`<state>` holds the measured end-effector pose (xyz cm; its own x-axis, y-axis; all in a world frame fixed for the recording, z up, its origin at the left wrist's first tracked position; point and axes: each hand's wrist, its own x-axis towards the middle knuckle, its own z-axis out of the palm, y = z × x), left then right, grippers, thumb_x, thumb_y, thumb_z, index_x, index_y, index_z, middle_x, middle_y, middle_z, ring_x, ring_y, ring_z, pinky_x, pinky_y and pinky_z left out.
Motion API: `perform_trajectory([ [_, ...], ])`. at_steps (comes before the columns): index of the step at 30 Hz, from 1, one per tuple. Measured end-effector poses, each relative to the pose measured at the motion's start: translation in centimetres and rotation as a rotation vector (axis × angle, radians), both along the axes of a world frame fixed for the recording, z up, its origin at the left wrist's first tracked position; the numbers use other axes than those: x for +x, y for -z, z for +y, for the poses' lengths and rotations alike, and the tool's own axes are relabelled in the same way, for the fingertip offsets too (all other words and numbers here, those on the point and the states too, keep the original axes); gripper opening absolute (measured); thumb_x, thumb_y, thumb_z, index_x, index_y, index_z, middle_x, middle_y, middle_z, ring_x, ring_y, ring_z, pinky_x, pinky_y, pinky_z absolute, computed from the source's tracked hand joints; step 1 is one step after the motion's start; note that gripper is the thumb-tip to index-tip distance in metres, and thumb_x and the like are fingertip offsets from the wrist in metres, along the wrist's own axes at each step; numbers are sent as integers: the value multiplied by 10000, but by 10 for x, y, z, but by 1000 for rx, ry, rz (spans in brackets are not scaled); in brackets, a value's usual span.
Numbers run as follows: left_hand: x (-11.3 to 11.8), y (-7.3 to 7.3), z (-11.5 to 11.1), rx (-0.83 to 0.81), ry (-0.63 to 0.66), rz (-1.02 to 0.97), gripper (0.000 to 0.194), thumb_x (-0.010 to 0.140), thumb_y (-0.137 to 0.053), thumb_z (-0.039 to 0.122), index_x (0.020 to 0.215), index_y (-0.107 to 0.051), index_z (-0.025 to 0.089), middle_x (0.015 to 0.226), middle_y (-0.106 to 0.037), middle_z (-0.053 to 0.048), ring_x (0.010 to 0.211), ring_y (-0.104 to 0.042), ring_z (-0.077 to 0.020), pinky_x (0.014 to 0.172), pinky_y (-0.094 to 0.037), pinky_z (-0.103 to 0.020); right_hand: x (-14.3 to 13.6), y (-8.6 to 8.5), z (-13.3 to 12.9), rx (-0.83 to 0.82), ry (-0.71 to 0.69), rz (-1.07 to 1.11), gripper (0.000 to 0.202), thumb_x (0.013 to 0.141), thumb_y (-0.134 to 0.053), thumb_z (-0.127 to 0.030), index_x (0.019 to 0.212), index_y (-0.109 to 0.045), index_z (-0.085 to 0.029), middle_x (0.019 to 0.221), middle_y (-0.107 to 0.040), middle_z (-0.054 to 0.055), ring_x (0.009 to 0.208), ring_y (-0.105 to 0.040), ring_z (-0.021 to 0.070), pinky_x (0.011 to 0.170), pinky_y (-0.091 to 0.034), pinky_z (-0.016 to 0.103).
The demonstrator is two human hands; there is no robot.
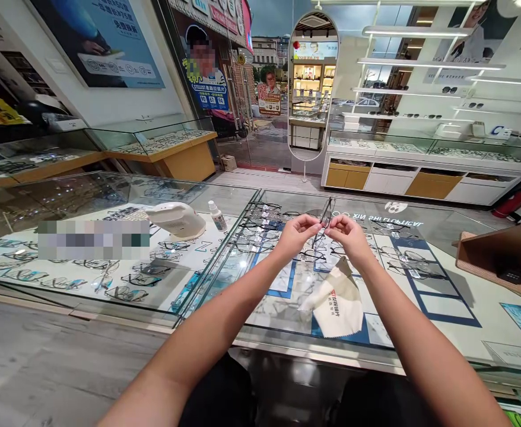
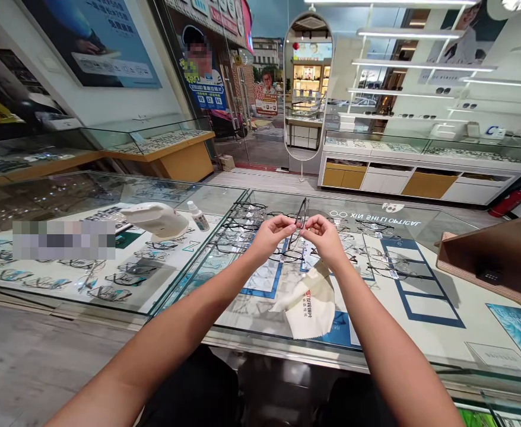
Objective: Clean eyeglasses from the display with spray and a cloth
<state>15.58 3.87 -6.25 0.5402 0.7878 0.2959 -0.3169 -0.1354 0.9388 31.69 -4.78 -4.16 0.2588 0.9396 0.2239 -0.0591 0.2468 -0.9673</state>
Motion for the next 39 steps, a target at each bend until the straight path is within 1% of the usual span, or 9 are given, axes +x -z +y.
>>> perform_trajectory([
  [4,0,1,1,28,7,10,466,723,-931,571,903,-747,183,983,-786,-59,973,-720,-205,971,-547,-369,1,1,0,-2,-4,-20,440,627,-955,-421,827,-609,-237,813,-630,-16,753,-565,146,716,-493,297],
  [10,1,1,3,41,32,10,488,730,-918,593,915,-736,180,995,-788,-69,989,-725,-215,973,-543,-368,3,3,1,-5,-18,-40,422,644,-939,-396,826,-590,-241,801,-635,-19,741,-566,149,701,-475,296],
  [15,0,2,2,41,48,46,488,760,-895,588,942,-714,173,1011,-784,-74,980,-724,-208,974,-538,-364,3,6,3,-6,-17,-25,439,621,-947,-367,808,-572,-236,802,-651,-19,747,-574,144,711,-462,287],
  [21,-1,4,2,60,61,88,488,774,-878,588,962,-714,169,984,-764,-66,931,-706,-200,922,-522,-344,3,7,3,14,-12,-31,469,626,-947,-394,807,-541,-243,800,-627,-28,760,-574,147,719,-471,290],
  [29,2,7,3,108,-2,56,499,790,-860,613,947,-707,165,960,-742,-53,872,-660,-171,844,-495,-304,6,14,7,43,-10,-32,457,659,-938,-365,826,-530,-246,816,-655,-23,752,-568,148,733,-470,295],
  [35,3,6,3,115,-4,48,490,801,-858,596,944,-710,152,951,-730,-56,875,-650,-168,847,-490,-305,7,17,7,53,-26,-3,400,684,-915,-312,852,-560,-237,823,-656,-27,737,-559,135,713,-437,277],
  [39,2,6,2,105,12,39,489,791,-869,592,938,-718,151,936,-731,-54,873,-654,-169,864,-493,-314,5,14,6,43,0,-24,365,699,-904,-363,862,-603,-237,777,-617,-36,699,-520,133,674,-413,282],
])
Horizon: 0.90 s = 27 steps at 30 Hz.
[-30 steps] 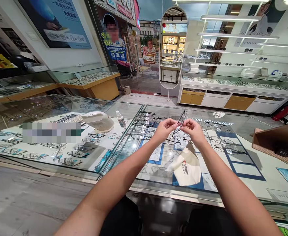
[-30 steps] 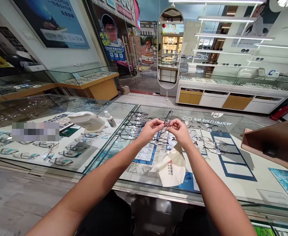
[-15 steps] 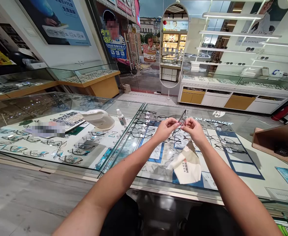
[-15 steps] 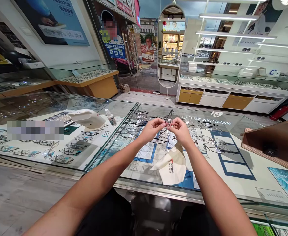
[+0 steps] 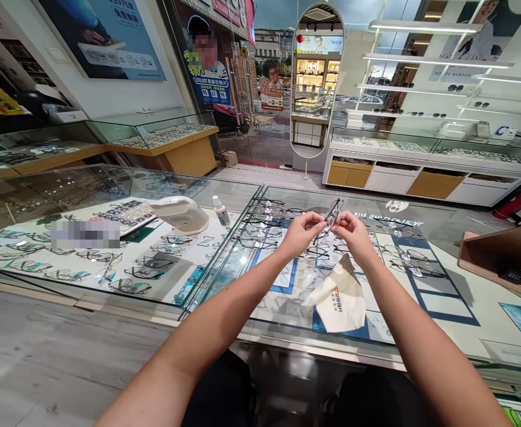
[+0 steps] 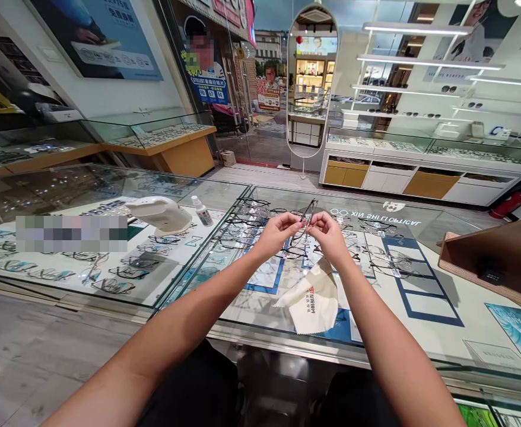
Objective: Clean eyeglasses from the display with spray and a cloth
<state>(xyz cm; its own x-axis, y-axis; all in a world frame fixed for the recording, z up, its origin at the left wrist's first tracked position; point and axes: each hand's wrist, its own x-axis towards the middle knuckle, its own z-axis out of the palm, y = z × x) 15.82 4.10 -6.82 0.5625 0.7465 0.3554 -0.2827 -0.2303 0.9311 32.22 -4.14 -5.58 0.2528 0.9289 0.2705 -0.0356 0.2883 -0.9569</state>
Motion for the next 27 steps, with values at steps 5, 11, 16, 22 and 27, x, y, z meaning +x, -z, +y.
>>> perform_trajectory([
  [5,-3,-4,0,-16,-33,-7,468,792,-875,575,939,-722,158,947,-743,-53,898,-664,-174,875,-492,-315,-2,-9,-3,-54,71,-93,330,716,-880,-453,822,-666,-225,717,-599,-21,692,-514,151,660,-403,304],
  [11,-4,-7,2,-111,-36,-46,503,726,-918,590,903,-720,163,920,-744,-40,913,-667,-175,888,-504,-321,-2,-10,-4,-61,73,-124,339,727,-859,-515,839,-724,-224,718,-623,-3,697,-525,165,658,-395,321],
  [16,-3,-7,2,-126,-12,-52,493,713,-933,570,904,-736,161,908,-752,-36,886,-661,-163,878,-499,-313,-3,-7,-5,-65,10,-131,379,690,-902,-545,847,-784,-220,751,-663,21,710,-514,173,666,-396,337],
  [22,-3,-11,0,-133,6,-57,502,705,-931,594,880,-726,171,888,-751,-36,880,-658,-171,877,-498,-319,-2,-8,-5,-114,-8,-67,283,680,-886,-466,791,-790,-224,728,-657,5,683,-497,157,672,-378,336],
  [27,-5,-14,-3,-129,23,-26,525,706,-916,629,874,-720,172,897,-733,-34,871,-620,-166,848,-472,-308,-1,-4,-3,-152,-95,15,269,681,-899,-429,778,-756,-223,713,-615,-19,644,-445,132,652,-318,320],
])
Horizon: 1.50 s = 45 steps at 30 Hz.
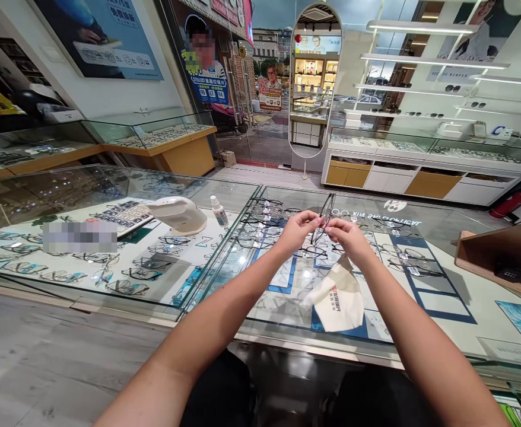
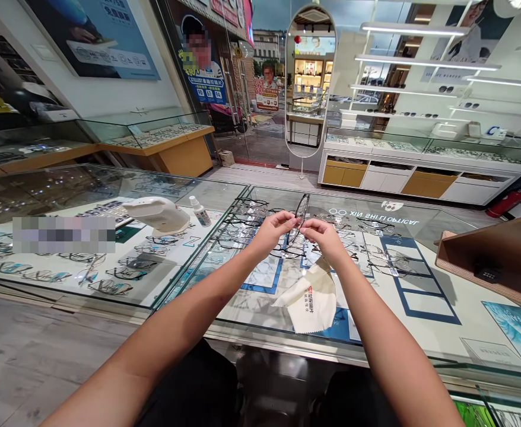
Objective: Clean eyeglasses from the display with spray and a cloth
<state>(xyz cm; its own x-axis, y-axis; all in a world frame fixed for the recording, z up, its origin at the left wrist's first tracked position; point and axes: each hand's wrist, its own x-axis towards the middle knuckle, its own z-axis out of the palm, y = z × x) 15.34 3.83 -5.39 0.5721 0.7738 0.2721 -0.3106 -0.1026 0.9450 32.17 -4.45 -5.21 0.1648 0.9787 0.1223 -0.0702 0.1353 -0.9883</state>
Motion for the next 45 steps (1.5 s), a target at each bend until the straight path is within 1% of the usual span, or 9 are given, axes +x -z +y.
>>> perform_trajectory([
  [7,-1,4,3,-2,28,28,514,733,-899,625,897,-724,170,904,-717,-29,843,-581,-147,794,-430,-288,1,2,1,-1,-32,18,288,692,-911,-427,763,-726,-218,695,-582,-28,645,-429,129,651,-285,316],
  [15,-4,7,8,-127,161,22,464,720,-940,562,897,-737,184,926,-719,-20,833,-605,-124,758,-442,-254,5,0,-1,-13,-117,-22,366,678,-944,-486,743,-705,-216,682,-568,-36,639,-405,124,633,-279,301],
  [19,-6,6,8,-203,215,5,468,712,-960,539,909,-729,184,973,-742,-33,821,-629,-117,758,-462,-252,8,1,-1,-22,-120,-59,370,677,-935,-532,796,-772,-222,693,-608,-17,654,-427,139,628,-316,307],
  [23,-7,3,6,-255,246,-5,467,709,-970,534,887,-722,179,908,-732,-23,766,-617,-103,718,-451,-238,7,2,-2,-34,-109,-66,412,661,-942,-557,872,-831,-221,698,-645,2,623,-365,132,593,-265,311],
  [29,-7,0,5,-322,305,-24,475,664,-1009,501,879,-739,175,912,-736,-28,786,-646,-107,747,-481,-237,2,-3,-6,-39,-136,-19,394,634,-967,-526,819,-813,-214,704,-669,5,574,-308,100,563,-189,296],
  [33,-9,0,6,-330,332,-24,470,669,-1007,501,891,-752,175,938,-743,-36,778,-650,-104,764,-496,-245,1,-7,-8,-51,-143,-28,421,625,-965,-539,805,-777,-209,711,-672,-1,574,-344,99,559,-221,286],
  [37,-10,1,9,-311,308,-9,486,648,-1011,511,874,-735,180,1000,-764,-54,798,-669,-119,766,-495,-262,1,-8,-8,-41,-141,-44,425,634,-960,-541,779,-732,-213,684,-632,-21,613,-405,115,589,-265,285],
  [40,-10,1,12,-253,257,13,501,657,-992,545,870,-720,182,1058,-772,-62,783,-663,-119,736,-467,-274,3,-6,-6,-41,-115,-50,385,666,-939,-519,775,-719,-223,648,-579,-39,594,-354,112,580,-224,290],
  [45,-11,-2,15,-79,91,47,503,714,-926,602,907,-715,188,1022,-765,-60,915,-712,-180,793,-463,-296,9,-9,-2,0,1,-88,291,678,-879,-449,753,-712,-222,630,-543,-40,573,-317,109,586,-205,302],
])
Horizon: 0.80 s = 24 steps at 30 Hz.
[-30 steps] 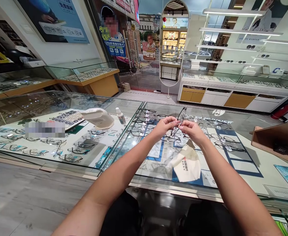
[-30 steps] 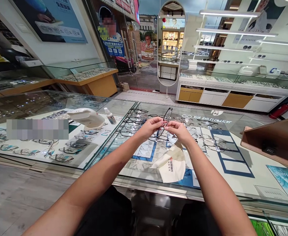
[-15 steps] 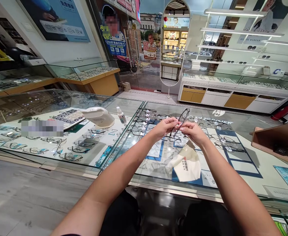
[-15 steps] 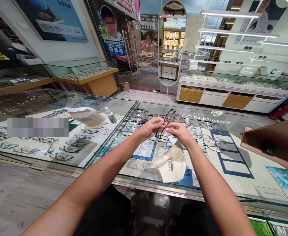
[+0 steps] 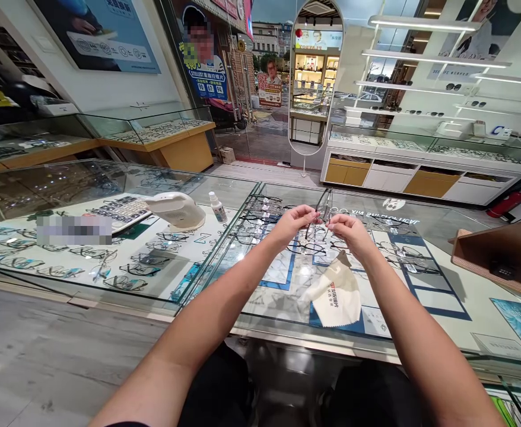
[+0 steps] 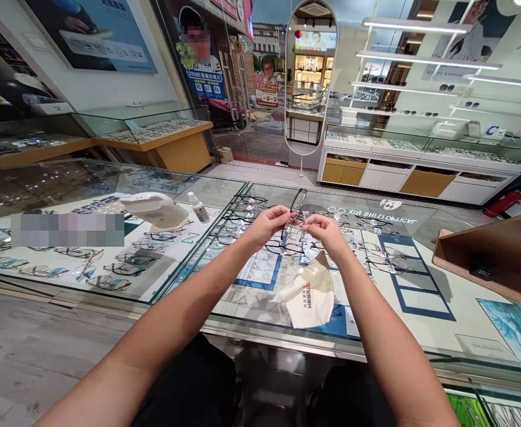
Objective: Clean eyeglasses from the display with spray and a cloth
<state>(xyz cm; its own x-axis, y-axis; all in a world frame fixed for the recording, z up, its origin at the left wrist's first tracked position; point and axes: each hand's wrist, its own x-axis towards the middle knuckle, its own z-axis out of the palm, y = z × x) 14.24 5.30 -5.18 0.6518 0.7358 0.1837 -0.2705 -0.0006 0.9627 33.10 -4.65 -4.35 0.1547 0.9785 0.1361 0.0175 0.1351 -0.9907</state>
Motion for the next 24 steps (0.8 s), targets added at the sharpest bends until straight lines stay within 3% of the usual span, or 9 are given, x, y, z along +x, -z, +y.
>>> perform_trajectory([
  [4,-1,-1,3,184,-206,-8,442,796,-859,580,918,-701,186,903,-726,-37,915,-691,-189,878,-486,-317,11,-4,-2,108,280,-157,247,743,-815,-445,781,-731,-215,580,-476,-52,561,-327,123,590,-255,314],
  [7,-3,-1,5,293,-281,23,372,841,-815,532,898,-697,185,912,-697,-42,878,-652,-180,835,-477,-308,18,-5,-7,215,535,-342,289,861,-754,-491,882,-766,-203,546,-444,-57,545,-382,148,595,-317,326],
  [10,-4,-1,4,390,-284,84,334,876,-777,505,882,-709,178,940,-678,-60,845,-622,-174,761,-450,-299,21,-7,-11,311,730,-435,316,952,-688,-498,1001,-772,-197,701,-670,18,629,-574,192,673,-438,346],
  [12,-3,-1,3,415,-274,102,339,872,-784,507,868,-718,175,952,-671,-65,819,-615,-169,735,-441,-301,20,-9,-13,357,787,-463,311,989,-651,-482,1063,-760,-200,889,-775,75,746,-671,223,759,-493,364],
  [15,-1,1,1,345,-250,77,375,826,-842,537,871,-732,182,916,-685,-62,801,-621,-174,736,-463,-309,13,-12,-15,426,827,-485,336,992,-663,-474,1196,-700,-209,1068,-786,107,838,-693,236,815,-516,374],
  [17,2,3,-1,259,-227,37,410,795,-875,563,897,-743,188,883,-698,-57,814,-638,-186,755,-488,-316,5,-11,-16,449,816,-490,370,974,-698,-489,1226,-652,-222,1054,-760,93,808,-666,226,785,-508,368],
  [21,9,8,-6,201,-180,-50,475,709,-936,578,877,-751,174,992,-724,-72,912,-679,-195,858,-543,-335,-11,-5,-15,378,588,-525,287,969,-710,-515,1041,-656,-242,835,-685,30,715,-591,208,733,-467,362],
  [24,14,12,-10,218,-123,-68,482,686,-951,567,845,-758,155,1071,-710,-96,985,-696,-206,919,-563,-356,-18,2,-13,326,489,-510,272,970,-703,-505,1035,-663,-244,797,-683,18,693,-569,204,730,-455,364],
])
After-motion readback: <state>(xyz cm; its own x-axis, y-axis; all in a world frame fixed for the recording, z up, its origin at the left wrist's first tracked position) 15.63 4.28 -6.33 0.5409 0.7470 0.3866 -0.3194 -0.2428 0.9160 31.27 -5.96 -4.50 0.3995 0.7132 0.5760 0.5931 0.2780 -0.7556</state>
